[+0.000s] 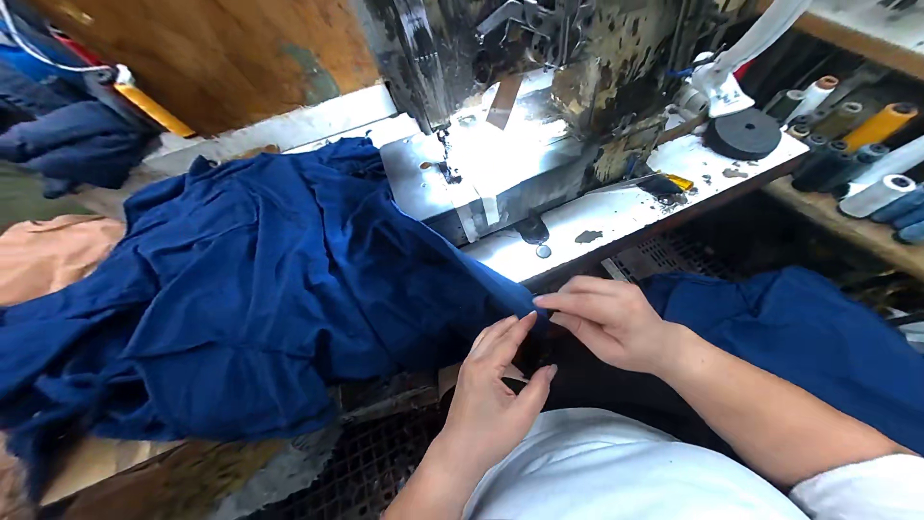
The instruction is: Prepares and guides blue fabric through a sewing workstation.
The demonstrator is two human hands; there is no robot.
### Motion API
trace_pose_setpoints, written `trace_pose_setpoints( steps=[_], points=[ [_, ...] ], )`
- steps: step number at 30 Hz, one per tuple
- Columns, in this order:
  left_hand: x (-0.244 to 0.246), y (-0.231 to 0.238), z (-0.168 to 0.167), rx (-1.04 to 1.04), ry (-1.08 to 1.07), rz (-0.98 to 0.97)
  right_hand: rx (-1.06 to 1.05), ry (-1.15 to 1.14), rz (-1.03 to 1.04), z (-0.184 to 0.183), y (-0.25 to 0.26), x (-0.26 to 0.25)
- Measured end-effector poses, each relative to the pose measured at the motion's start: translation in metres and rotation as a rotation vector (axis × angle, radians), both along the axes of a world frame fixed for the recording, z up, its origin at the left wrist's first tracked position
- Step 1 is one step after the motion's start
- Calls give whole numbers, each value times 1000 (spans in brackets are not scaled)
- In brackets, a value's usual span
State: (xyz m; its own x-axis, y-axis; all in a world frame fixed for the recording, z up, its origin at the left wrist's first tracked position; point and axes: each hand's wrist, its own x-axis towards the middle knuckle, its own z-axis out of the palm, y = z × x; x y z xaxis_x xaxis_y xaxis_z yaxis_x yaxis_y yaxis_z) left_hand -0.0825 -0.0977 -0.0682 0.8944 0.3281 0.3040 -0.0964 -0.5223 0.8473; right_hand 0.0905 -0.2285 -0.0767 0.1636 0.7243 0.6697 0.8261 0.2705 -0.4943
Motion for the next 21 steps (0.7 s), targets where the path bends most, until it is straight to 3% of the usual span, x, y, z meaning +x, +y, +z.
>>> trace_pose_setpoints(
  steps=[2,4,6,9,12,15,18,21],
  points=[
    [1,7,-15,328,-74,59,-211,59,112,8,10,3],
    [4,13,-14,461,-205,158,-342,9,167,16,25,0],
    [6,21,-11,410,-319,220,-255,-72,131,20,39,-3],
    [0,33,-15,135,-316,195,-63,-96,100,27,51,0],
    [-11,35,-20,-219,-286,115,44,-4,136,25,53,-5],
    [-17,37,-12,-410,-451,165,75,173,151,4,47,-16],
    [-16,39,-6,-355,-518,127,28,256,200,-23,47,-35],
    [-11,38,-1,-130,-432,7,49,249,112,-32,49,-46]
  ],
)
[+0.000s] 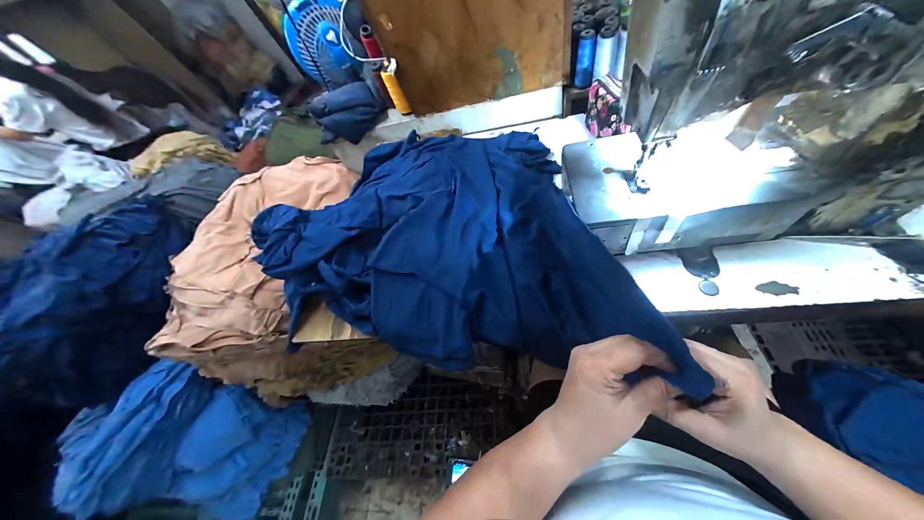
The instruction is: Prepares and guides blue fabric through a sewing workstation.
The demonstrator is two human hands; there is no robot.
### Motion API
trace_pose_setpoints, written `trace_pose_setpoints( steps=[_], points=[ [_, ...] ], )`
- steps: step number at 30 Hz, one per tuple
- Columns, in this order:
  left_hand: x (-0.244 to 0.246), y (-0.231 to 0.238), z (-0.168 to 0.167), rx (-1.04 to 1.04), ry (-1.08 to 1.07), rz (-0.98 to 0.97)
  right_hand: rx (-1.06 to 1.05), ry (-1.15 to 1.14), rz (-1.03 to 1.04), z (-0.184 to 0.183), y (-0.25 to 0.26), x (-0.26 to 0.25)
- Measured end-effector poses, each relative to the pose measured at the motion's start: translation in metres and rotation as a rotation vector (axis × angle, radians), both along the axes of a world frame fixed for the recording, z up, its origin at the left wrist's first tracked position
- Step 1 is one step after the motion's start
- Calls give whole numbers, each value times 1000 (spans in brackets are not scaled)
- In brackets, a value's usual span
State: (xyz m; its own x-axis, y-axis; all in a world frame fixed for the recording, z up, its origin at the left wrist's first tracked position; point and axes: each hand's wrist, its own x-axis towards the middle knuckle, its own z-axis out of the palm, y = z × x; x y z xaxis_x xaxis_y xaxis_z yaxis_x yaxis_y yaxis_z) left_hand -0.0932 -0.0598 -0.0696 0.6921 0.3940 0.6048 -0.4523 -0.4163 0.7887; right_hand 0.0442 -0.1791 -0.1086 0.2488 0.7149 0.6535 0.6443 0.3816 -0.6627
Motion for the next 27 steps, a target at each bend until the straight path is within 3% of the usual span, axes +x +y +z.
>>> trace_pose_setpoints(
  steps=[4,7,11,13,15,18,20,24,27],
  points=[
    [2,6,7,144,32,43,-30,107,-17,5,-1,9],
    [2,9,4,-134,-58,56,-83,314,79,16,-7,15],
    [-13,25,16,-568,-78,1,-172,631,20,50,-5,29],
    [-30,43,32,-647,-25,-55,-241,735,51,69,-5,42],
    [-50,58,54,-501,42,-51,-321,680,102,82,-11,54],
    [-75,71,76,-34,180,-93,-409,371,141,88,-16,60],
    [-81,73,78,222,219,-114,-413,292,182,86,-17,59],
    [-77,55,74,608,227,279,-270,334,266,79,-21,55],
    [-79,57,56,787,173,411,-73,251,278,72,-26,51]
  ],
)
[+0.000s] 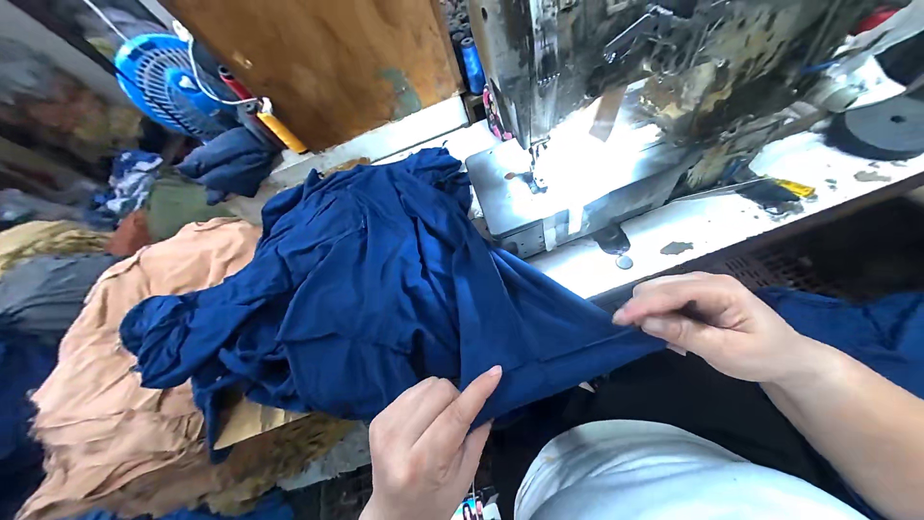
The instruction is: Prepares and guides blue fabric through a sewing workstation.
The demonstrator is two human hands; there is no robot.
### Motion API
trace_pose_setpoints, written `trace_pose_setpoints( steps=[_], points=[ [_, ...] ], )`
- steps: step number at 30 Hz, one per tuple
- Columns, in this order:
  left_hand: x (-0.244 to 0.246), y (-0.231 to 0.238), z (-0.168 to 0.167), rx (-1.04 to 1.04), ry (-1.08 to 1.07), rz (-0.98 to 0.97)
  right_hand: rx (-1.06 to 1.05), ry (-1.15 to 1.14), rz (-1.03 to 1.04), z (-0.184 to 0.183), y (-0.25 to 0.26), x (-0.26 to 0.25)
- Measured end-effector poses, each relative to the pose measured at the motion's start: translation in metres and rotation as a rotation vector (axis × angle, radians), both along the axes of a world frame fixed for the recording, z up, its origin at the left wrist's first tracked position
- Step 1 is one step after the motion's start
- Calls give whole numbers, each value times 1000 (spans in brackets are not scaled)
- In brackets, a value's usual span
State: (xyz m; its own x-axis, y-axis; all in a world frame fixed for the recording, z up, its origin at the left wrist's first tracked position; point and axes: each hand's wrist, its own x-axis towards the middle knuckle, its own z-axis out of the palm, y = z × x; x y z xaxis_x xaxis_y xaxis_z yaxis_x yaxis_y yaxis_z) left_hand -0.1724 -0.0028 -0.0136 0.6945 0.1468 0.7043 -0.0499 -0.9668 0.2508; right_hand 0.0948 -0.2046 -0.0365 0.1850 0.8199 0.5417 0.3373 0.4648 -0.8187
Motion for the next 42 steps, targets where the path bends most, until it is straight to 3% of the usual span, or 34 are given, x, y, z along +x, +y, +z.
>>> trace_pose_setpoints(
  steps=[2,7,9,11,13,14,15,17,20,22,24,27,30,38,40,42],
  points=[
    [-3,2,-8,54,-35,15,82,-138,-35,-1,-4,-4],
    [-3,1,-13,155,-65,60,222,-665,-405,-6,-10,-12],
    [3,3,-16,36,-96,6,263,-713,-445,-9,-9,-10],
    [12,1,-17,-274,-122,-159,252,-709,-407,-7,-6,-8],
    [27,-8,-9,-638,-241,-373,228,-657,-315,-1,-3,-7],
    [36,-13,0,-705,-290,-383,218,-607,-255,3,0,-8],
    [46,-14,11,-656,-310,-314,200,-548,-194,4,3,-9],
    [72,8,27,-325,-272,-135,103,-405,-103,-4,14,-14],
    [142,67,10,18,-77,-33,-322,22,-100,-40,37,-23],
    [182,82,-4,53,180,80,-600,348,-109,-57,50,-20],
    [213,86,1,-9,354,201,-678,540,-136,-59,60,-9],
    [258,103,17,-132,544,290,-641,549,-218,-44,74,15],
    [291,125,11,3,466,207,-517,520,-271,-37,89,32],
    [287,123,6,-46,343,150,-478,521,-260,-44,87,24],
    [292,127,6,-179,385,179,-444,495,-279,-47,97,30],
    [301,145,-12,-284,284,190,-381,468,-310,-51,107,35]
  ],
)
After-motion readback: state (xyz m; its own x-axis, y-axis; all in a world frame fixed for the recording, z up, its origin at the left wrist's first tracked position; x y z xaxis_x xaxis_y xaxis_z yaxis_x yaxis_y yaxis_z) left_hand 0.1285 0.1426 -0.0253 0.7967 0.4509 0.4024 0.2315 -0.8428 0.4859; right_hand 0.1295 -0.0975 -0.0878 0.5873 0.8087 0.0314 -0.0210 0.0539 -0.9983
